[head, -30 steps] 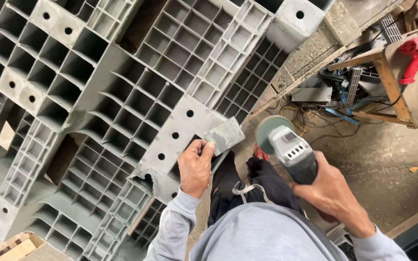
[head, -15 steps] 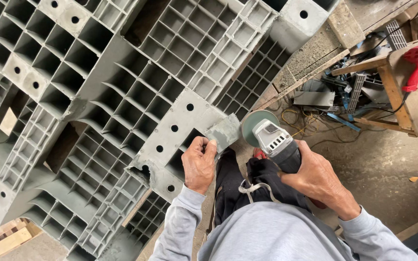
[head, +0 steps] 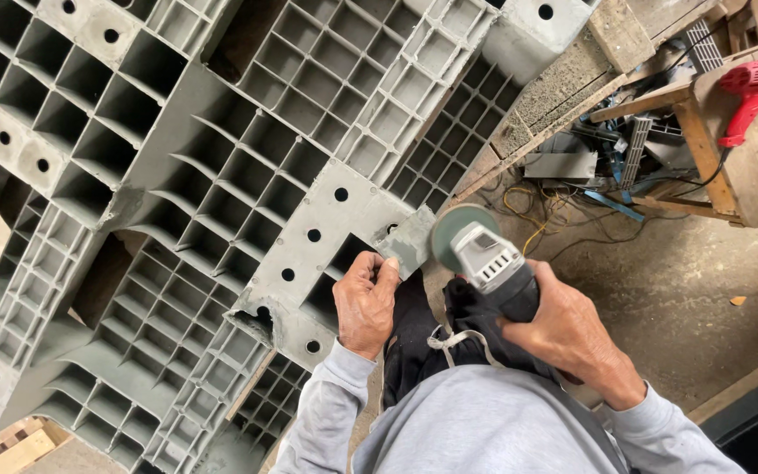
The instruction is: The person uses a soldering iron to melt and fuse a section of a gray plastic pallet. They then fit a cut plastic patch into the damaged area, saw it to size, and smooth the edges with an angle grinder.
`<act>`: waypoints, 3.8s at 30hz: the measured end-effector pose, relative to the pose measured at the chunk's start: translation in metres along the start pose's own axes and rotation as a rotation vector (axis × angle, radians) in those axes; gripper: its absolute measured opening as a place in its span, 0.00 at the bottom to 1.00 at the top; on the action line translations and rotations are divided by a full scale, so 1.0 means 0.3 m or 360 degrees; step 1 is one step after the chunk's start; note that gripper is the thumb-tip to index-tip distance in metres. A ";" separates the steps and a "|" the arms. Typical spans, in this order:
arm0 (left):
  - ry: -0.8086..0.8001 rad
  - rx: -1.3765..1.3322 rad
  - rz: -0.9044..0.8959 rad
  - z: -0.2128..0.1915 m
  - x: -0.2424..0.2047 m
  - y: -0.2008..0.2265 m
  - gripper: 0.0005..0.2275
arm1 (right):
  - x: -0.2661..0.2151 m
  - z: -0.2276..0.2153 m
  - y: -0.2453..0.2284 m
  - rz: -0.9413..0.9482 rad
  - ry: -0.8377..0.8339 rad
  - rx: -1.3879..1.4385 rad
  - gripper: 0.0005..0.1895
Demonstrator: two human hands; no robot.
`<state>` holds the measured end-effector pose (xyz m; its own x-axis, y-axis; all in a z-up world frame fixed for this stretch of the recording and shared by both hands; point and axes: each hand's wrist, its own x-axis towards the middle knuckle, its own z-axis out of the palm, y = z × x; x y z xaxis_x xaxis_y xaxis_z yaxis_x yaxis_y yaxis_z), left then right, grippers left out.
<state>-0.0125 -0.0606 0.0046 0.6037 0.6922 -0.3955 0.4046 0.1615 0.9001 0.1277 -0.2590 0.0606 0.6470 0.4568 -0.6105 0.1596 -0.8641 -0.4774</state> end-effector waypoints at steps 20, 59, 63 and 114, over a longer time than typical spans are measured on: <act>0.0352 0.0167 -0.0189 0.011 -0.036 0.013 0.15 | -0.055 0.036 0.360 0.0119 0.0311 0.0597 0.38; -0.0509 0.0441 0.0015 -0.051 0.210 0.123 0.14 | -0.085 0.174 0.140 0.0249 0.0442 0.0834 0.42; -0.0431 0.0535 0.0171 -0.065 0.210 0.115 0.15 | -0.066 0.166 0.046 0.0338 0.0341 0.0692 0.42; -0.0699 0.0515 0.0451 -0.138 0.131 0.034 0.09 | 0.002 0.134 -0.191 0.0377 0.0281 0.0613 0.39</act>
<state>-0.0130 -0.0025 0.0059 0.9171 0.3112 -0.2493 0.3334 -0.2556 0.9075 0.0891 -0.2007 0.0621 0.7540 0.1856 -0.6301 -0.2732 -0.7837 -0.5578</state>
